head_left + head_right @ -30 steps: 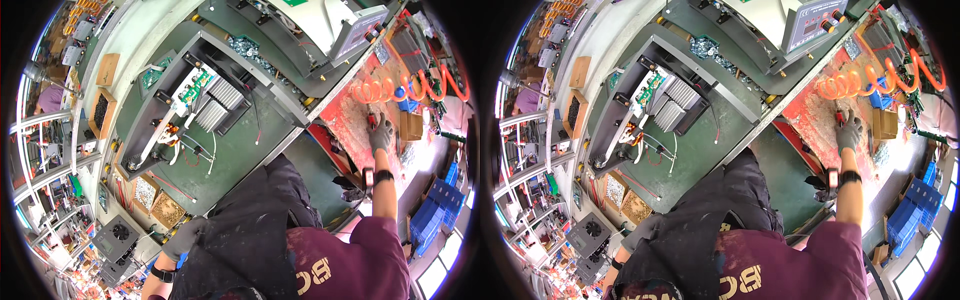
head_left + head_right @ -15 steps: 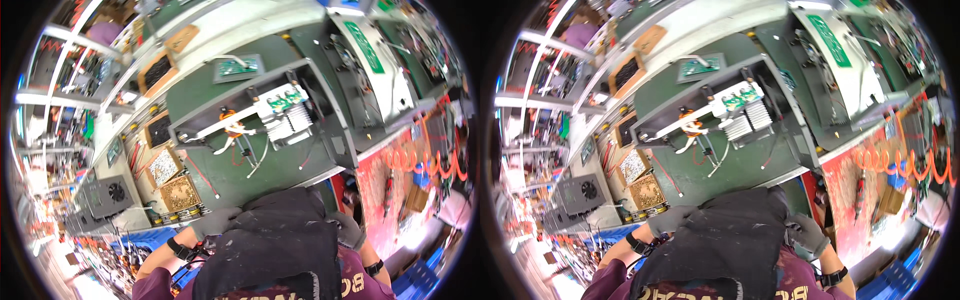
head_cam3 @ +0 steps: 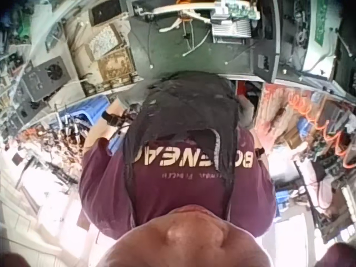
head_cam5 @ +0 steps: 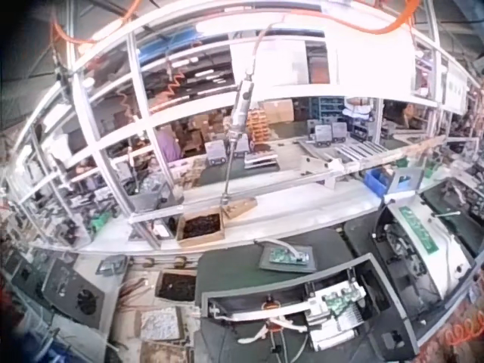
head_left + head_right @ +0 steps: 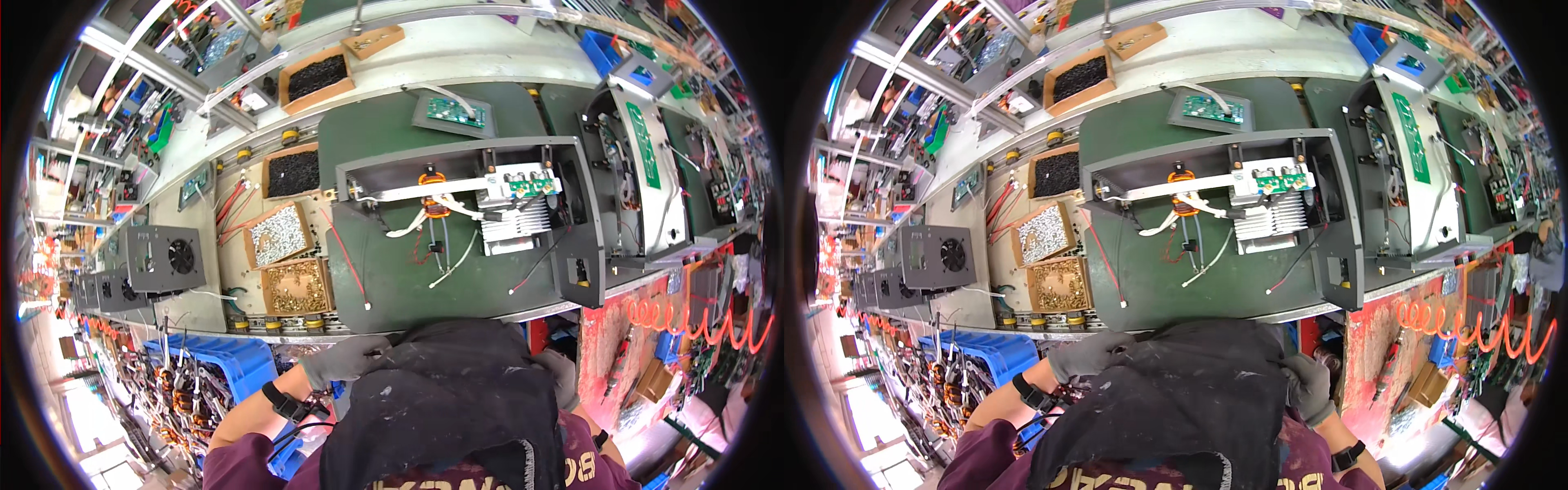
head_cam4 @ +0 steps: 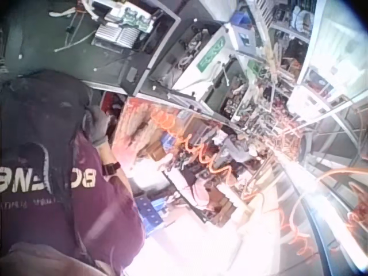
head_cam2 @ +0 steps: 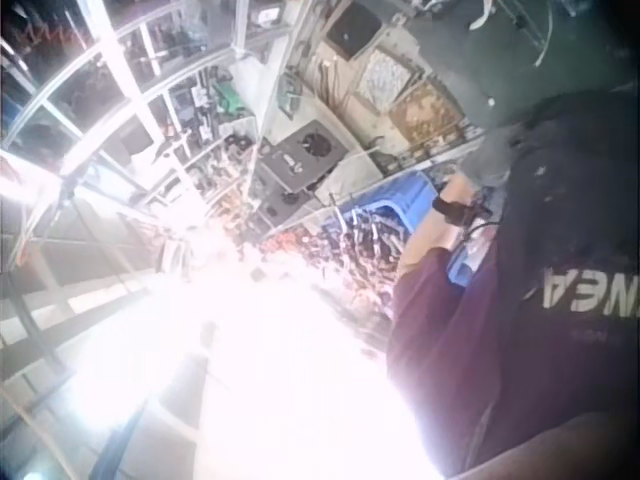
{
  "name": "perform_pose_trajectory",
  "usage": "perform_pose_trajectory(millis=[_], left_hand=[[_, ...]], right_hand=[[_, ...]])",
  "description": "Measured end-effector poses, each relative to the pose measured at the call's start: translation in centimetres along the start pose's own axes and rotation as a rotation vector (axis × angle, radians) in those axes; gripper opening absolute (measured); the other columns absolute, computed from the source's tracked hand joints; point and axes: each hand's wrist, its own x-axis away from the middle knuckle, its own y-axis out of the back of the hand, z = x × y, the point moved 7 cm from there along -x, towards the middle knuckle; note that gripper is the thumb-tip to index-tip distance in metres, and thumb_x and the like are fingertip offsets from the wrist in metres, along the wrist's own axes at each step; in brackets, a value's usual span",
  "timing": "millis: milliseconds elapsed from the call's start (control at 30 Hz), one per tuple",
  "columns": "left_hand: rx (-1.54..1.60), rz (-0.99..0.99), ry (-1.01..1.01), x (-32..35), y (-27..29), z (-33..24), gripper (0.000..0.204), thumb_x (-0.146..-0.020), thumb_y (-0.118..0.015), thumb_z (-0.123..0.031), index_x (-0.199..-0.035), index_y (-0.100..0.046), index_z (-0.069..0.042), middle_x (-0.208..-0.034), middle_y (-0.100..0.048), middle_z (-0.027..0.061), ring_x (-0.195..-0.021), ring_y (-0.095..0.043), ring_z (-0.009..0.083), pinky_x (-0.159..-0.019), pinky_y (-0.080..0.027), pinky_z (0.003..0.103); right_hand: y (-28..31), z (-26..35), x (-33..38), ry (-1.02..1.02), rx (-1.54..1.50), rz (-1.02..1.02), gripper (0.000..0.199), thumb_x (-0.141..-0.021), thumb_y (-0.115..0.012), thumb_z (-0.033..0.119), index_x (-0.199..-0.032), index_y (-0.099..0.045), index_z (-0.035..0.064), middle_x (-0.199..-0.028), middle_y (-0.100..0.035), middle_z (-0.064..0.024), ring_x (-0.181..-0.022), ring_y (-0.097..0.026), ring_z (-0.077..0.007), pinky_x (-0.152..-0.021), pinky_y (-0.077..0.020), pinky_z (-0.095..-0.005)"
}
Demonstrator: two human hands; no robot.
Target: Assembling components and screw-fastening the housing of electronic equipment on a factory production line.
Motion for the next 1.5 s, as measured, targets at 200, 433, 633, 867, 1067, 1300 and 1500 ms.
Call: perform_pose_trajectory(millis=[200,433,633,867,1067,1300,1500], left_hand=[[0.144,0.054,0.176,1.5,1.4,4.1,0.020,-0.091,-0.051,-0.010,-0.108,-0.059,-0.002,-0.091,-0.063,0.0045,-0.085,-0.058,0.0165,-0.077,-0.047,0.031],[-0.091,-0.152,0.313,0.1,9.6,7.8,0.027,-0.083,-0.044,-0.012,-0.101,-0.064,-0.010,-0.096,-0.067,0.0106,-0.092,-0.063,0.0268,-0.084,-0.047,0.035],[-0.272,-0.741,0.477,-4.4,26.6,14.3,0.027,-0.085,-0.049,-0.025,-0.103,-0.065,-0.015,-0.104,-0.066,0.0129,-0.099,-0.062,0.0321,-0.088,-0.047,0.040],[-0.341,-0.562,0.541,-16.1,34.9,16.9,0.036,-0.084,-0.056,-0.037,-0.104,-0.064,-0.008,-0.103,-0.066,0.0162,-0.098,-0.062,0.0338,-0.087,-0.048,0.042],[-0.139,-0.637,0.389,-18.4,34.3,16.9,0.036,-0.082,-0.063,-0.035,-0.099,-0.064,-0.003,-0.098,-0.066,0.0177,-0.092,-0.063,0.0355,-0.081,-0.050,0.042],[0.156,-0.581,0.159,-19.5,32.8,16.5,0.019,-0.081,-0.064,-0.018,-0.088,-0.062,0.000,-0.080,-0.064,0.0137,-0.062,-0.065,0.0204,-0.053,-0.050,0.030],[-0.469,-1.021,0.236,-18.3,36.2,17.3,0.013,-0.079,-0.060,-0.022,-0.085,-0.067,-0.012,-0.099,-0.057,0.0087,-0.093,-0.056,0.0247,-0.079,-0.046,0.040]], right_hand=[[-2.4,4.0,-3.8,0.092,-0.052,0.211,0.020,-0.071,-0.066,0.016,-0.088,-0.064,0.0061,-0.071,-0.057,-0.0122,-0.062,-0.058,-0.0299,-0.055,-0.0441,-0.0354],[-5.8,4.5,-5.5,0.261,0.170,0.499,0.020,-0.075,-0.066,0.017,-0.093,-0.065,0.0092,-0.078,-0.060,-0.0098,-0.065,-0.060,-0.0276,-0.057,-0.0461,-0.0362],[-0.7,5.8,-9.8,-0.132,-0.119,0.155,0.027,-0.084,-0.065,0.025,-0.092,-0.063,-0.0003,-0.082,-0.060,-0.0093,-0.071,-0.059,-0.0178,-0.062,-0.0447,-0.0293],[-0.6,7.6,-10.9,-0.178,0.165,0.051,0.021,-0.084,-0.064,0.020,-0.091,-0.062,0.0001,-0.082,-0.060,-0.0088,-0.075,-0.056,-0.0197,-0.066,-0.0428,-0.0304],[-2.9,7.0,-11.7,-0.364,-0.017,0.008,0.026,-0.086,-0.064,0.023,-0.089,-0.061,-0.0018,-0.082,-0.061,-0.0090,-0.077,-0.057,-0.0171,-0.069,-0.0443,-0.0302],[-5.5,7.7,-14.9,-0.312,0.034,0.158,0.023,-0.086,-0.063,0.020,-0.092,-0.061,-0.0020,-0.085,-0.062,-0.0090,-0.078,-0.057,-0.0168,-0.069,-0.0445,-0.0291],[-5.4,7.8,-13.8,-0.306,0.123,0.117,0.014,-0.083,-0.062,0.011,-0.088,-0.063,-0.0011,-0.082,-0.063,-0.0125,-0.072,-0.060,-0.0216,-0.064,-0.0457,-0.0309]])
